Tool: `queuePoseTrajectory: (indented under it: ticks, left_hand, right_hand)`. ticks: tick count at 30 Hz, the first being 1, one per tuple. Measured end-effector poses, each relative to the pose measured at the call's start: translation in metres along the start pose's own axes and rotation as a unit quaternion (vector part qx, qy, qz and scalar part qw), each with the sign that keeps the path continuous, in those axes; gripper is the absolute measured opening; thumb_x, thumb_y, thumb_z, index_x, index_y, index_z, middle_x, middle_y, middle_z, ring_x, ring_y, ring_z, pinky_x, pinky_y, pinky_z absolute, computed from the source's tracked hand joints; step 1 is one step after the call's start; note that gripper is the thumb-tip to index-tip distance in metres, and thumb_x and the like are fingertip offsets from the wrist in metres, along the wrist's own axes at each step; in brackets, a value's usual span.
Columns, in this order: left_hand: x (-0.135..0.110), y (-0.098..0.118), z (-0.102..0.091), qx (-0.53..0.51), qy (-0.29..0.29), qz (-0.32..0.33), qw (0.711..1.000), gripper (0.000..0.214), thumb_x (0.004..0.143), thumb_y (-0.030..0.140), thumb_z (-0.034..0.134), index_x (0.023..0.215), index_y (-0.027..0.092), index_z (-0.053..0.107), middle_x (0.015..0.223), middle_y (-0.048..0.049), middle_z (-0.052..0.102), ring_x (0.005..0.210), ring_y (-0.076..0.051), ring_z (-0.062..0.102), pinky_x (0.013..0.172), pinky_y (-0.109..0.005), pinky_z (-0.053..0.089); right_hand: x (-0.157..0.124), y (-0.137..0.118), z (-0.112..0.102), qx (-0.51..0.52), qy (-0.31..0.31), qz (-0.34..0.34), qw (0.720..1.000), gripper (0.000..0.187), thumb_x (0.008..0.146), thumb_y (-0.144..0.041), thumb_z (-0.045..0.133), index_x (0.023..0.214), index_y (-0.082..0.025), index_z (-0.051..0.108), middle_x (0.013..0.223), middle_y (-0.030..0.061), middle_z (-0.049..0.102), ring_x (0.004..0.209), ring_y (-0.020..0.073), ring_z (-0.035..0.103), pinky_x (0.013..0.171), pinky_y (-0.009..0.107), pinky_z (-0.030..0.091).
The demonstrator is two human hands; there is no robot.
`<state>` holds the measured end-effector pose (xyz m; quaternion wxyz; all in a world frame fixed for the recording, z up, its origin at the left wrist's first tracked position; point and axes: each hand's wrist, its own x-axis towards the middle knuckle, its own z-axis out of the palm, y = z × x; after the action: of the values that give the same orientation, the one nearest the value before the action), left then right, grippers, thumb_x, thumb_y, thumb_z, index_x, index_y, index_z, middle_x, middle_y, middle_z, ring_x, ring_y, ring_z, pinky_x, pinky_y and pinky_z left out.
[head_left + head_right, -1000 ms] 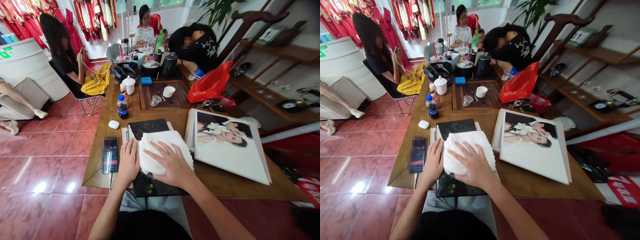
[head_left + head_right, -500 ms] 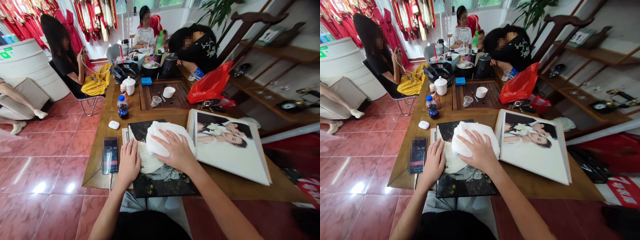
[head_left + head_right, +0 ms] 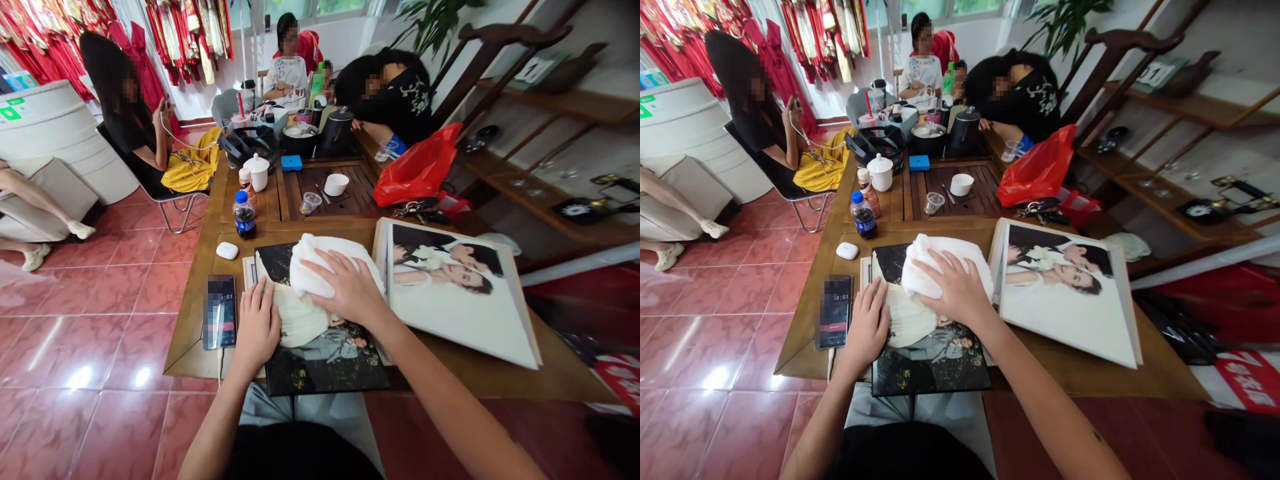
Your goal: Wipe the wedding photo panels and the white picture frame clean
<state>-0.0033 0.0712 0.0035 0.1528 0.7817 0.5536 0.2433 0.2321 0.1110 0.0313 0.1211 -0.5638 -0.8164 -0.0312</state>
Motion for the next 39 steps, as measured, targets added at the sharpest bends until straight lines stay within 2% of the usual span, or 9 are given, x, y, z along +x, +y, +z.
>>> queuePoseTrajectory:
  ticks: [2,5,12,15,20,25,29,35,39]
  left_hand:
    - [0.000,0.000,0.000,0.000,0.000,-0.001,1.000,0.050,0.103,0.022,0.037,0.152,0.017,0.041,0.163,-0.0148,0.038,0.152,-0.029,0.033,0.125,-0.058,0.027]
    - [0.000,0.000,0.000,-0.002,0.001,-0.001,1.000,0.050,0.103,0.022,0.037,0.153,0.019,0.041,0.163,-0.0142,0.039,0.152,-0.029,0.033,0.124,-0.059,0.027]
    - [0.001,0.001,-0.002,-0.001,0.007,0.007,1.000,0.048,0.103,0.020,0.037,0.150,0.019,0.043,0.162,-0.0151,0.040,0.152,-0.029,0.033,0.124,-0.059,0.028]
    - [0.001,0.001,-0.003,-0.003,0.004,0.008,1.000,0.048,0.103,0.019,0.037,0.150,0.018,0.043,0.161,-0.0148,0.040,0.151,-0.029,0.033,0.123,-0.058,0.029]
    - [0.000,-0.001,0.000,0.004,0.004,0.004,1.000,0.049,0.103,0.020,0.038,0.152,0.019,0.042,0.163,-0.0146,0.038,0.153,-0.029,0.032,0.125,-0.058,0.027]
    - [0.000,-0.001,0.001,0.006,0.002,0.005,1.000,0.049,0.103,0.021,0.038,0.152,0.017,0.042,0.163,-0.0152,0.038,0.152,-0.029,0.032,0.125,-0.058,0.027]
    - [0.001,-0.001,0.000,0.002,0.007,0.008,1.000,0.049,0.103,0.021,0.037,0.152,0.018,0.042,0.162,-0.0150,0.039,0.152,-0.029,0.033,0.124,-0.059,0.027]
    - [0.001,-0.002,0.001,0.002,0.004,0.000,1.000,0.047,0.102,0.022,0.037,0.148,0.016,0.046,0.154,-0.0178,0.047,0.148,-0.031,0.037,0.122,-0.059,0.030]
    - [0.001,-0.001,0.001,-0.002,0.007,-0.002,1.000,0.045,0.102,0.022,0.038,0.146,0.016,0.047,0.152,-0.0188,0.048,0.146,-0.031,0.040,0.120,-0.059,0.033]
  right_hand:
    - [0.004,0.005,0.001,-0.007,0.012,0.022,1.000,0.060,0.095,-0.053,0.055,0.152,-0.034,0.049,0.161,0.0075,0.043,0.141,0.0367,0.042,0.107,0.057,0.033]
    - [0.010,0.003,0.003,-0.007,0.020,0.019,1.000,0.060,0.096,-0.056,0.051,0.152,-0.033,0.049,0.161,0.0091,0.043,0.141,0.0383,0.041,0.107,0.059,0.032]
    - [0.029,-0.024,0.001,0.025,-0.031,-0.071,0.997,0.065,0.097,-0.058,0.050,0.157,-0.034,0.041,0.165,0.0096,0.036,0.146,0.0390,0.035,0.113,0.060,0.026]
    - [0.033,-0.026,-0.001,0.035,-0.039,-0.086,0.995,0.066,0.096,-0.056,0.053,0.156,-0.034,0.042,0.165,0.0087,0.036,0.146,0.0381,0.035,0.114,0.059,0.025]
    - [0.033,-0.008,-0.001,0.028,-0.035,-0.047,0.998,0.064,0.095,-0.054,0.055,0.155,-0.034,0.045,0.164,0.0077,0.039,0.146,0.0361,0.037,0.114,0.056,0.027]
    - [0.034,0.004,0.001,0.021,-0.019,0.005,1.000,0.061,0.099,-0.059,0.045,0.155,-0.034,0.045,0.164,0.0083,0.038,0.144,0.0383,0.038,0.109,0.060,0.031]
    - [0.045,-0.009,0.003,0.032,-0.031,-0.017,0.999,0.061,0.100,-0.060,0.042,0.154,-0.033,0.045,0.164,0.0114,0.037,0.144,0.0420,0.036,0.107,0.063,0.031]
    - [0.072,-0.042,0.006,0.046,-0.050,-0.068,0.995,0.061,0.098,-0.062,0.044,0.155,-0.038,0.043,0.165,0.0070,0.036,0.144,0.0400,0.036,0.109,0.059,0.031]
    - [0.079,-0.050,0.007,0.051,-0.052,-0.083,0.994,0.062,0.098,-0.063,0.045,0.155,-0.040,0.042,0.164,0.0064,0.037,0.142,0.0378,0.039,0.108,0.057,0.032]
